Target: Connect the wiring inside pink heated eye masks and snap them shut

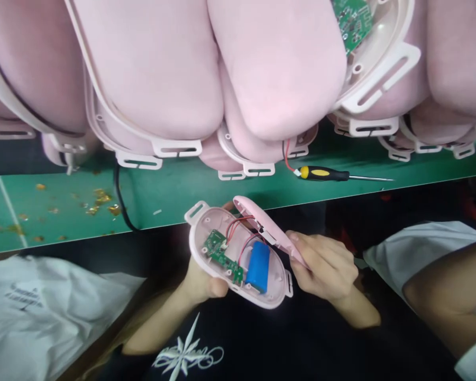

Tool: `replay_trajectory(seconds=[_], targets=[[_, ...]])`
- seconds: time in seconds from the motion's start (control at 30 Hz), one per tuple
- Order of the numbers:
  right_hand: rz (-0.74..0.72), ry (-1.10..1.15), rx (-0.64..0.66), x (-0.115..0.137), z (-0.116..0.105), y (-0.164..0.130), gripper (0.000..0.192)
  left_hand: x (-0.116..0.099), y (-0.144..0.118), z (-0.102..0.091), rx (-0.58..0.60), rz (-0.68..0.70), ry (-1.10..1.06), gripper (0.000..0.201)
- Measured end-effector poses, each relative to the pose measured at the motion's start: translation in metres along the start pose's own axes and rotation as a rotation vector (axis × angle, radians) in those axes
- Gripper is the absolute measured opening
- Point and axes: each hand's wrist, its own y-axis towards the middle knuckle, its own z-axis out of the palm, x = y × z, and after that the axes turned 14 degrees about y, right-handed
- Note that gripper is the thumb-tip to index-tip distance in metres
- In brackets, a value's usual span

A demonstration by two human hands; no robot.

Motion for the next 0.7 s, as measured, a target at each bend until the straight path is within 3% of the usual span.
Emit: replay_trajectory(seconds=[0.2, 0.33, 0.47, 0.7], targets=[[-0.027, 0.062, 0.066, 0.001, 0.003, -0.005, 0.053, -0.010, 0.009, 0.009, 0.192, 0.040, 0.021, 0.094], [0.009, 0.092, 0.092, -0.001, 0.003, -0.005, 0.061, -0.009, 0.011, 0.006, 0.159, 0.090, 0.127, 0.088], [0.100, -0.050, 0.100, 0.006, 0.007, 0.011, 0.076, -0.003, 0.009, 0.006, 0.119, 0.130, 0.245, 0.086], [0.178, -0.190, 0.332, 0.023, 0.014, 0.054, 0.026, -0.002, 0.006, 0.014, 0.182, 0.238, 0.416, 0.085]])
